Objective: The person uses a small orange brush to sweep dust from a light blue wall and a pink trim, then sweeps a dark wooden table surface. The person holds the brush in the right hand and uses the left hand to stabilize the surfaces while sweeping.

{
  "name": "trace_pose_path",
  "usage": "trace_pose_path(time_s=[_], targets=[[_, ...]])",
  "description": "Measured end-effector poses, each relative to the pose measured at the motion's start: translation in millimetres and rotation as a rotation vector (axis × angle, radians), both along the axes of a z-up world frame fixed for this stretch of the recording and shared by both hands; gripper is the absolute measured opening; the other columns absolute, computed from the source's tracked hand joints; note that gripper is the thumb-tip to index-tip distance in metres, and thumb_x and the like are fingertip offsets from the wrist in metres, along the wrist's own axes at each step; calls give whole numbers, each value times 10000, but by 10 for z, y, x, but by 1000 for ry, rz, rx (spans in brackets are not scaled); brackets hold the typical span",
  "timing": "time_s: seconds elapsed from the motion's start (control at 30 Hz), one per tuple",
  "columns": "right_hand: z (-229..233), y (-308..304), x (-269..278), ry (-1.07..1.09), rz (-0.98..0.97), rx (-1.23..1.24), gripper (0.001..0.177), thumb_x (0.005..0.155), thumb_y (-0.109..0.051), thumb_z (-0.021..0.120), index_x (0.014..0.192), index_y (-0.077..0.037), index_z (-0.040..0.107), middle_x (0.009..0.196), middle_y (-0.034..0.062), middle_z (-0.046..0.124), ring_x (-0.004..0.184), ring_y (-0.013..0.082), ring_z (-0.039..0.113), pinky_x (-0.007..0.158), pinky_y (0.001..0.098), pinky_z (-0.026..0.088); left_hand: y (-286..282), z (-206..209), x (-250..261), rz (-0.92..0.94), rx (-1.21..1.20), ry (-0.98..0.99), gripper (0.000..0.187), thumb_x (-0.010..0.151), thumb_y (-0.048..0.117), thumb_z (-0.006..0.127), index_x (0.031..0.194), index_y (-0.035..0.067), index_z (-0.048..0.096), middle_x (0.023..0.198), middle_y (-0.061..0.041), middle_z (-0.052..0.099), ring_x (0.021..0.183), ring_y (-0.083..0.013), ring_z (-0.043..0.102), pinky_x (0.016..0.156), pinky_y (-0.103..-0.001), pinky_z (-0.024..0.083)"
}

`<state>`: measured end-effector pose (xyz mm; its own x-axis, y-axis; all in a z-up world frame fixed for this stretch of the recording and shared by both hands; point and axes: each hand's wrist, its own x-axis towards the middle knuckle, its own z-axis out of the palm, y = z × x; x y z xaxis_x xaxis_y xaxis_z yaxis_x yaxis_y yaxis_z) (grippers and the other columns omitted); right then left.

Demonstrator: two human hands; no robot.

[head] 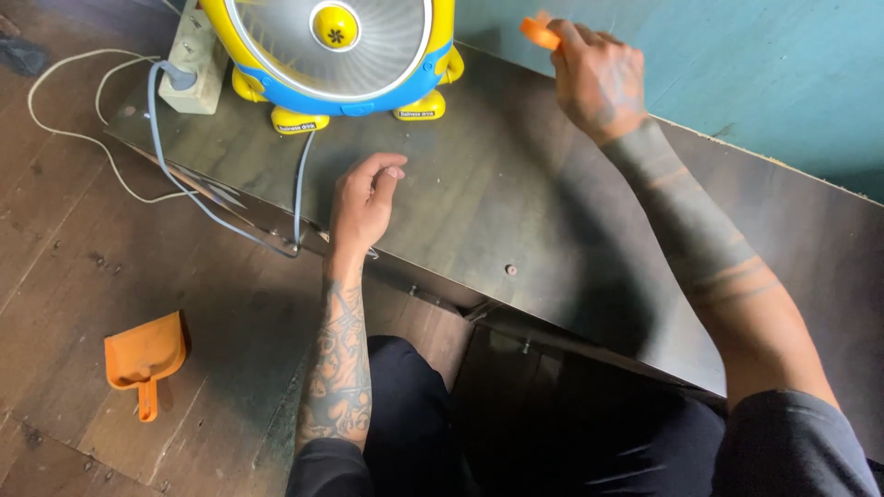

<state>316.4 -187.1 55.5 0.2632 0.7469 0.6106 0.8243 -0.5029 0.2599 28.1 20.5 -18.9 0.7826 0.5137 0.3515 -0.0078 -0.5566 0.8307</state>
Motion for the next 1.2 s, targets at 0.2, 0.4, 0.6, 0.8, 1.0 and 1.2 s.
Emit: trace_pose_path(time_s=[0.2,0.4,0.6,0.8,1.0,1.2], targets=[[560,-153,-1087,1106,296,273,187,840,-116,630,1019,-63,629,826,2,594,676,120,551,618,272,455,23,-27,8,-1,1,-27,286,951,170,484,1083,116,733,956,-18,767,915,-205,697,833,-335,511],[356,69,-1470,1742,758,-118,148,962,18,665,1108,38,661,923,165,763,656,151,724,579,212,650,-7,70,-49,-64,-21,-37,325,982,152,438,1123,61,717,1021,-93,759,961,-242,708,811,-359,507],[229,306,-727,1609,487,-11,81,933,-81,668,1000,-36,680,887,111,757,718,195,748,597,318,660,106,-47,-72,-31,-84,-105,338,971,167,451,1167,68,707,994,-74,737,711,-167,601,707,-325,495],[320,334,178,1463,163,149,117,930,-105,746,1019,-47,697,930,87,738,716,147,725,679,257,647,142,-110,-28,-23,-152,-103,323,974,217,465,1142,100,714,978,-50,746,716,-147,594,689,-306,495],[37,541,688,843,173,316,112,912,-13,732,940,-59,634,864,58,718,538,181,664,396,310,576,158,-115,-52,10,-244,-176,304,972,208,473,1117,97,716,943,-57,733,706,-124,564,698,-278,484],[407,281,-83,327,-40,173,167,902,-275,652,887,-118,709,654,146,672,583,493,615,518,525,498,156,-165,-66,-11,-219,-154,281,984,214,505,1131,95,713,953,-56,742,705,-131,577,681,-295,481]])
